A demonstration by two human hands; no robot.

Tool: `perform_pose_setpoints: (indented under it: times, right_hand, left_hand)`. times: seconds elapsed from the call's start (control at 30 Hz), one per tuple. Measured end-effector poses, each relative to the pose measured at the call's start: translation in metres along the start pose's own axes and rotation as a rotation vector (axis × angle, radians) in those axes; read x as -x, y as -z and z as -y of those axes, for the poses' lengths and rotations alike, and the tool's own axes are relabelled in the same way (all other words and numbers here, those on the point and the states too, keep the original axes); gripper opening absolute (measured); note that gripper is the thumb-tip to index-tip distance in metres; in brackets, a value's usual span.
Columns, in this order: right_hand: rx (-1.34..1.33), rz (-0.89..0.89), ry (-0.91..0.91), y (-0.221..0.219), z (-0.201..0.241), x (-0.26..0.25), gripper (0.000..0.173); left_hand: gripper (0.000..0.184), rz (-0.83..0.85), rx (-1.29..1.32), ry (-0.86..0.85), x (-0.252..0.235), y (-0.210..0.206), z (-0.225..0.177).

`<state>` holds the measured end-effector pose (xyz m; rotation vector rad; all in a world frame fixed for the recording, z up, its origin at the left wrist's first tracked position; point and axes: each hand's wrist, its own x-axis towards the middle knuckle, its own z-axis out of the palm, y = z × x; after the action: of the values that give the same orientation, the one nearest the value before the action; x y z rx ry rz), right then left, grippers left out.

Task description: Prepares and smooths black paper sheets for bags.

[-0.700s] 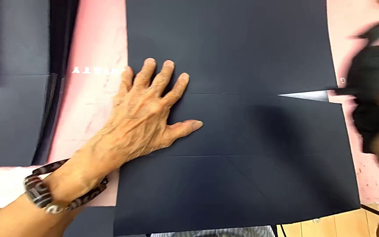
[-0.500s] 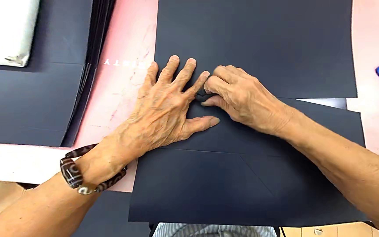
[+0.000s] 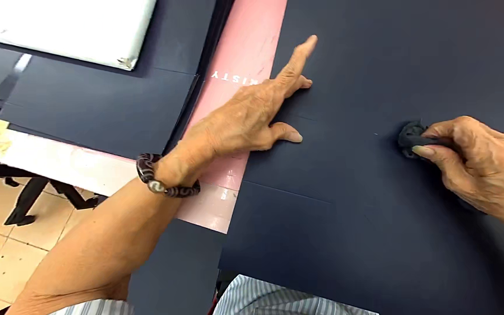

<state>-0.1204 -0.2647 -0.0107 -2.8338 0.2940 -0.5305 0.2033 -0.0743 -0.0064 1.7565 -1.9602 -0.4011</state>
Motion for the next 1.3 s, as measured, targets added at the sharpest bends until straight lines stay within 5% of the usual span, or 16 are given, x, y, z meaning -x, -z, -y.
perform_pose_setpoints:
  times: [0.2, 0.4, 0.93, 1.3]
  right_hand:
    - [-0.151, 0.034, 0.189, -0.051, 0.054, -0.094, 0.022]
    - [-0.24, -0.024, 0.299, -0.086, 0.086, -0.144, 0.021]
    - [-0.067, -0.057, -0.064, 0.004, 0.0, 0.006, 0.02]
    - [0.319, 0.034, -0.438, 0.084, -0.057, 0.131, 0.03]
  left_hand:
    - [0.127, -0.075, 0.139, -0.021, -0.001, -0.01, 0.003]
    - [0.118, -0.115, 0.097, -0.025, 0.002, -0.006, 0.002]
    - [0.061, 0.091, -0.222, -0.153, 0.002, 0.004, 0.008]
    - [0.054, 0.165, -0.24, -0.06, -0.003, 0.009, 0.002]
